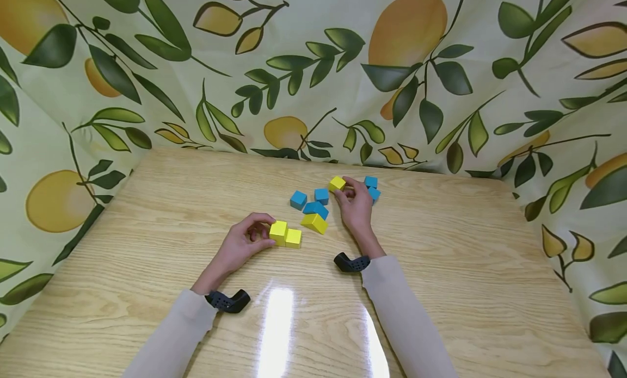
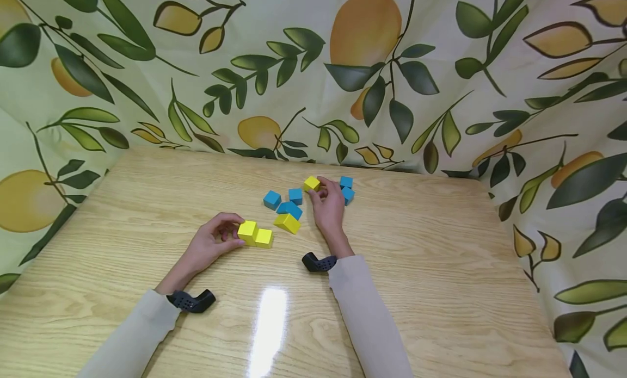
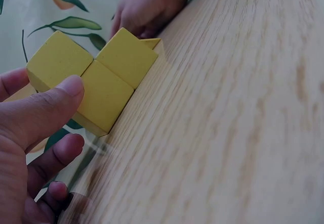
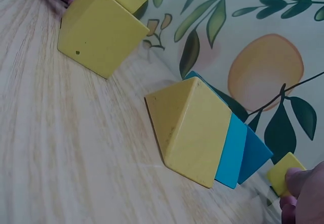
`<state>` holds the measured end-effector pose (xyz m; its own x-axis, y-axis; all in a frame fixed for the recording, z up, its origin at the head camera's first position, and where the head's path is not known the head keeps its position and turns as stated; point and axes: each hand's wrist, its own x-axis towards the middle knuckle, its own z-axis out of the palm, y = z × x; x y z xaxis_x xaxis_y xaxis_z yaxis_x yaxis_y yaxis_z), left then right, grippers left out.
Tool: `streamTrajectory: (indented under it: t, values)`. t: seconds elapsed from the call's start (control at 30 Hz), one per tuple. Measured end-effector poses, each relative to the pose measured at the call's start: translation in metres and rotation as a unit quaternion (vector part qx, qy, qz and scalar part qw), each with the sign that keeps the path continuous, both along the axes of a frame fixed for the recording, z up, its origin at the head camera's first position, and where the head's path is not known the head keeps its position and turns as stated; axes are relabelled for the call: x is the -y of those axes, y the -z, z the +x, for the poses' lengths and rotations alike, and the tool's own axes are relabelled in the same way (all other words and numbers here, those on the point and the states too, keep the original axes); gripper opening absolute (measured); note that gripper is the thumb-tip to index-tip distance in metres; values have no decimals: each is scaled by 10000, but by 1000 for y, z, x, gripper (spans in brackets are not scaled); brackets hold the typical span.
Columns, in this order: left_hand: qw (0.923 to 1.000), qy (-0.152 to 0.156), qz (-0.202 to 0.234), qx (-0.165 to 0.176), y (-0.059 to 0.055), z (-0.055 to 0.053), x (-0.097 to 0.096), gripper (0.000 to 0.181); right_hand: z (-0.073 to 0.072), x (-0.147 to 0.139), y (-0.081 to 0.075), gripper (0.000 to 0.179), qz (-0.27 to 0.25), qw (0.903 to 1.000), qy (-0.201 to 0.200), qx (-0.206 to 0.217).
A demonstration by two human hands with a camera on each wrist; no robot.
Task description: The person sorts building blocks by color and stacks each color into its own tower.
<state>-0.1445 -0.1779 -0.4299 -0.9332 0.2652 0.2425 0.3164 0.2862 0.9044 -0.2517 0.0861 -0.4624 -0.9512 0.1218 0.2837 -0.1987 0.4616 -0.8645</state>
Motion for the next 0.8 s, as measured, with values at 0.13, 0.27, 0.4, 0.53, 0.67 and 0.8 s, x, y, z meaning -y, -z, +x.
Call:
streamTrajectory:
  t: [0.13,0.27,0.4,0.53,0.67,0.8]
  values:
    - [10000,-5,-24,45,0,0,0,38,2,-2,0,39,-196,9998,-40,-50]
    - [10000,9,-16,6,-1,0,-1,38,4,-3,0,39,-462,9987,-122,-195]
    - [10000,19,8,-39,-1,0,-1,38,6,-4,0,39,-893,9950,-293,-329]
    - [10000,29,7,-43,-1,1,0,37,10,-5,-1,38,-1284,9896,-466,-456]
    - [10000,34,9,-45,0,1,0,37,23,-3,-18,39,-1566,9841,-672,-504]
    - [10000,48,18,-69,0,0,0,38,35,-1,-31,37,-1586,9832,-736,-520]
